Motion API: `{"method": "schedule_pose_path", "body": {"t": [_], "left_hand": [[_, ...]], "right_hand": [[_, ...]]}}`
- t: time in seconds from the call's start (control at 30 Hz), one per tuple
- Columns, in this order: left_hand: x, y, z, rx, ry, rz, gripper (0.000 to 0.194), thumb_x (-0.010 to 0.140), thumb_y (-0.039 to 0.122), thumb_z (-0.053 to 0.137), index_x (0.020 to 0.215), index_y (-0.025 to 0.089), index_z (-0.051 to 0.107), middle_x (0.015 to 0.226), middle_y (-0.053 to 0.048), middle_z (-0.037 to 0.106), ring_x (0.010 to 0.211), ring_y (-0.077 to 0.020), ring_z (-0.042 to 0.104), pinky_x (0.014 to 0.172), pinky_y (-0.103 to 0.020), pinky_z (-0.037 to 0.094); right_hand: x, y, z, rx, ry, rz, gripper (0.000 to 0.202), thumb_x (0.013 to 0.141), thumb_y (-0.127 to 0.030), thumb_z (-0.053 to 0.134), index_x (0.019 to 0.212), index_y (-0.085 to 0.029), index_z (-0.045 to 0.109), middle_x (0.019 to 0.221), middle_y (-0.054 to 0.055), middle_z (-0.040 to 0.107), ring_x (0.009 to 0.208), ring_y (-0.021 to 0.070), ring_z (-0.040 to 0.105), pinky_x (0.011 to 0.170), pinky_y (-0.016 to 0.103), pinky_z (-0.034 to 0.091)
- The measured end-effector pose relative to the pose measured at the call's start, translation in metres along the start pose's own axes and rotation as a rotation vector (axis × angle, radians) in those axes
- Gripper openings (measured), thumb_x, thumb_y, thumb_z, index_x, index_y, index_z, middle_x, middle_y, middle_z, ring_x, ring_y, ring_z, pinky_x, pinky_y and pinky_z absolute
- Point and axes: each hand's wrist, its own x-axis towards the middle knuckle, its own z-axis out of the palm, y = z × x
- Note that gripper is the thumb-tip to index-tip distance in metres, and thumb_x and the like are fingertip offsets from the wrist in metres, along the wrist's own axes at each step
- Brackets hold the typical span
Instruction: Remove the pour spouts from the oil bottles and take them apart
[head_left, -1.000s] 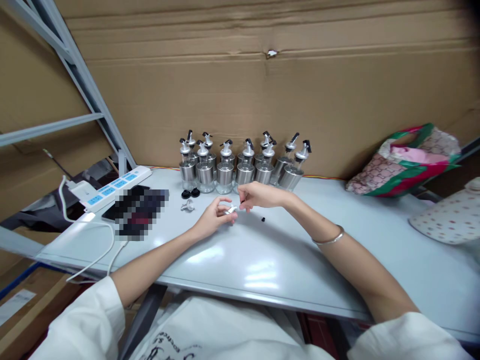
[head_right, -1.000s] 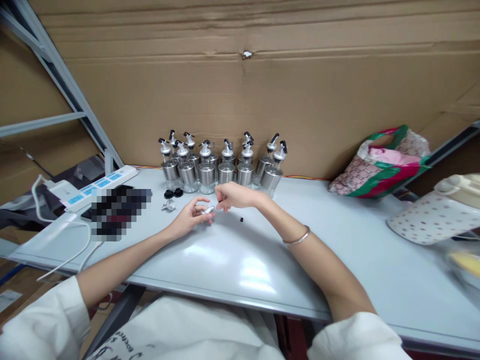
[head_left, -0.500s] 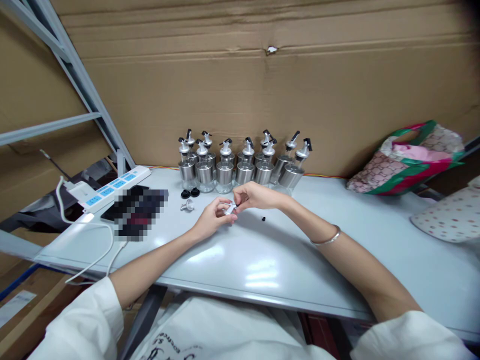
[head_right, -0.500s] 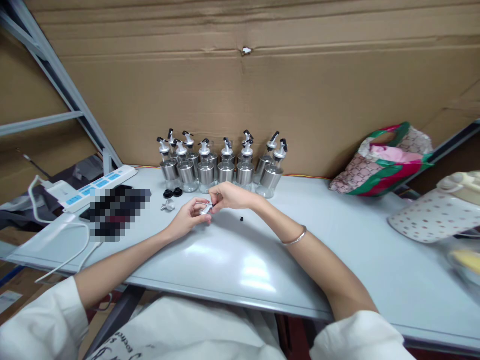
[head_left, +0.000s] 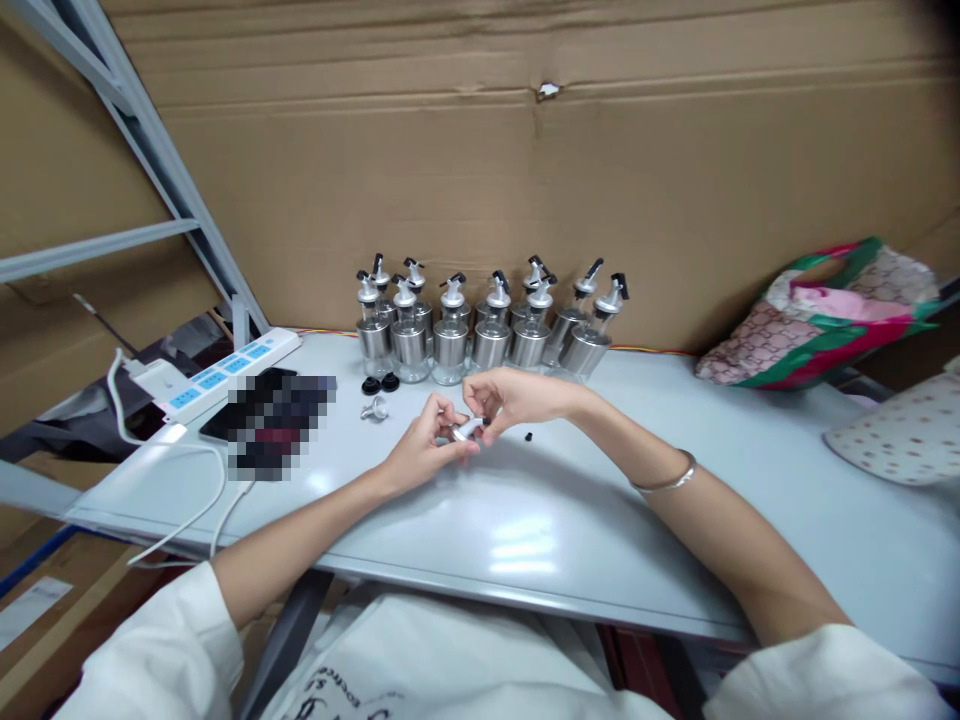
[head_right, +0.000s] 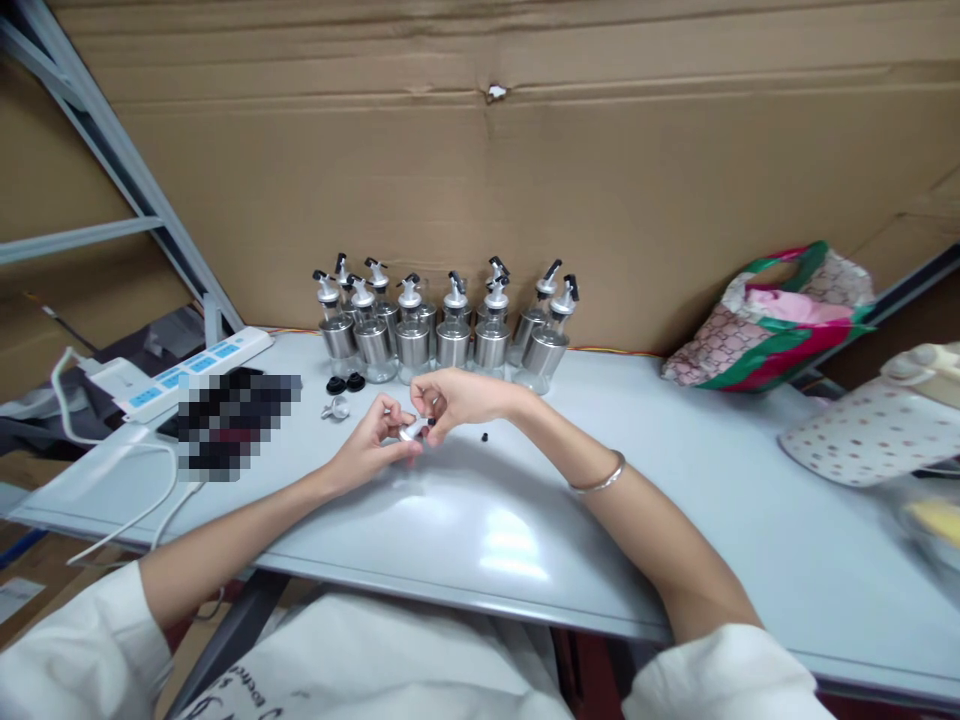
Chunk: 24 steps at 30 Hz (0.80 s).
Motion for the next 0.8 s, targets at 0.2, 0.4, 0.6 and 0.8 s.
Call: {"method": "schedule_pose_path", "body": {"t": [0.2,0.4,0.6,0.8], "left_hand": [[-0.003,-0.001,0.004,-0.023,-0.094,0.0,0.047,0.073,0.034,0.071,0.081,0.023,0.026,0.086,0.001,0.059,0.071,-0.0117,0.061,0.06,-0.023,0.047],[-0.003,-0.004,0.004,0.056,-0.135,-0.002,0.047,0.069,0.034,0.074,0.085,0.022,0.032,0.095,-0.001,0.059,0.074,-0.0126,0.063,0.066,-0.025,0.048],[0.0,0.0,-0.006,0.265,-0.157,0.097,0.042,0.071,0.035,0.073,0.093,0.021,0.041,0.103,-0.006,0.063,0.088,-0.0174,0.062,0.076,-0.029,0.047],[0.01,0.023,-0.045,0.763,0.313,0.234,0.021,0.091,0.036,0.039,0.1,0.019,0.048,0.097,-0.008,0.064,0.092,-0.0211,0.06,0.085,-0.036,0.043]], "right_hand": [[0.0,-0.002,0.001,0.075,-0.19,0.004,0.048,0.053,-0.038,0.084,0.078,-0.017,0.049,0.069,-0.006,0.058,0.063,0.0099,0.057,0.058,0.023,0.041],[0.004,0.007,0.004,0.146,-0.254,-0.019,0.055,0.047,-0.042,0.087,0.069,-0.017,0.042,0.071,-0.007,0.055,0.064,0.0085,0.054,0.058,0.022,0.041],[0.006,0.01,0.004,0.055,-0.184,-0.068,0.053,0.048,-0.043,0.086,0.066,-0.017,0.043,0.069,-0.007,0.051,0.063,0.0074,0.048,0.058,0.021,0.037],[-0.001,0.002,-0.001,-0.031,-0.107,-0.032,0.048,0.054,-0.037,0.084,0.066,-0.018,0.041,0.066,-0.007,0.053,0.062,0.0081,0.05,0.056,0.021,0.035]]}}
